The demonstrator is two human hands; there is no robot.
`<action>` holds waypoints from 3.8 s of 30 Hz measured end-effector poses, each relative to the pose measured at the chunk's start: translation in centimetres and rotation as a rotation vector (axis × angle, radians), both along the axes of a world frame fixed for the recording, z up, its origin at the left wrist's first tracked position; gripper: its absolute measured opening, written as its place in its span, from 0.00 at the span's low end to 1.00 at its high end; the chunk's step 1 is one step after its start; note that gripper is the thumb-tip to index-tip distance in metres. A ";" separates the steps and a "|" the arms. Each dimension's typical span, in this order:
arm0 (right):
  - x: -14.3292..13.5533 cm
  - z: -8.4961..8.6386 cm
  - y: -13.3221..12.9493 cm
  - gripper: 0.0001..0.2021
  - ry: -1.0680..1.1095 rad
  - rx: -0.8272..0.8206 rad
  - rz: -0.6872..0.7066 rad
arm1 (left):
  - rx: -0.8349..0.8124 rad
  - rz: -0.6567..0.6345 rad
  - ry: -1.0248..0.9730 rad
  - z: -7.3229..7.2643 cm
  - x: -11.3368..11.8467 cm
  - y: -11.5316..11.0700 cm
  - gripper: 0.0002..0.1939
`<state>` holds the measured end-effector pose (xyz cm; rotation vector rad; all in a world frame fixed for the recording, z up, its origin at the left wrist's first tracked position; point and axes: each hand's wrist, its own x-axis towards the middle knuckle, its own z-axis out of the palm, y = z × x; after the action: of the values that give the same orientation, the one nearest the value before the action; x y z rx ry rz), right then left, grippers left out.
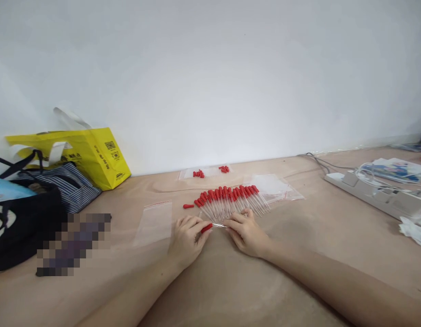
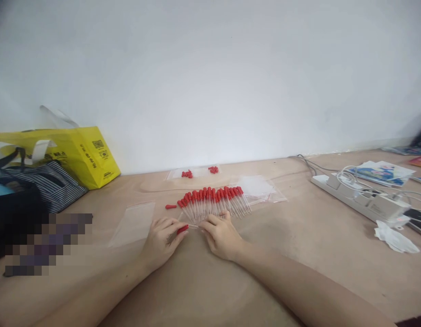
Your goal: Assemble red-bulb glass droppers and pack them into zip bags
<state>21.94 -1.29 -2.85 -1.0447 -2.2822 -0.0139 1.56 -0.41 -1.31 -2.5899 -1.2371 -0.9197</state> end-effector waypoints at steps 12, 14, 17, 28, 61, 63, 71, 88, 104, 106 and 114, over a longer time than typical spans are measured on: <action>-0.1 -0.2 0.3 0.11 0.015 0.123 0.089 | 0.063 -0.049 -0.025 0.6 0.5 -0.7 0.08; -0.1 -0.1 0.3 0.12 -0.004 0.168 0.096 | 0.076 -0.063 -0.021 0.5 0.6 -0.8 0.09; -0.2 -0.1 0.5 0.12 -0.019 0.245 0.116 | 0.084 -0.081 -0.023 0.3 0.7 -0.7 0.10; -0.8 -0.3 1.0 0.11 -0.026 0.284 0.159 | 0.053 -0.142 -0.001 -0.3 0.5 -0.5 0.09; 0.2 0.1 1.5 0.11 -0.023 0.159 -0.093 | 0.041 0.037 0.024 0.7 -0.9 -0.3 0.13; 0.8 0.2 2.3 0.11 0.084 0.134 -0.261 | 0.044 0.127 -0.012 0.6 -1.3 0.1 0.15; 3.8 0.4 5.9 0.08 0.280 -0.147 -0.809 | 0.015 0.339 -0.129 -0.2 -3.1 2.2 0.09; -3.0 1.5 2.7 0.08 0.016 -0.080 -0.364 | -0.017 0.411 0.090 0.2 -3.3 3.8 0.11; -10.0 3.7 1.9 0.09 -0.390 -0.367 -0.349 | 0.020 0.323 0.150 0.6 -3.5 5.3 0.06; -8.4 3.5 0.8 0.11 -0.374 -0.301 -0.324 | 0.026 0.295 0.133 0.5 -3.3 4.0 0.08; 0.1 0.6 0.6 0.12 0.022 -0.075 -0.082 | -0.046 0.075 0.044 0.0 -0.2 0.3 0.10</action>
<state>22.00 -0.71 -2.25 -1.1706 -2.2338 0.0497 1.33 -0.14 -1.32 -2.5641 -1.3489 -0.8263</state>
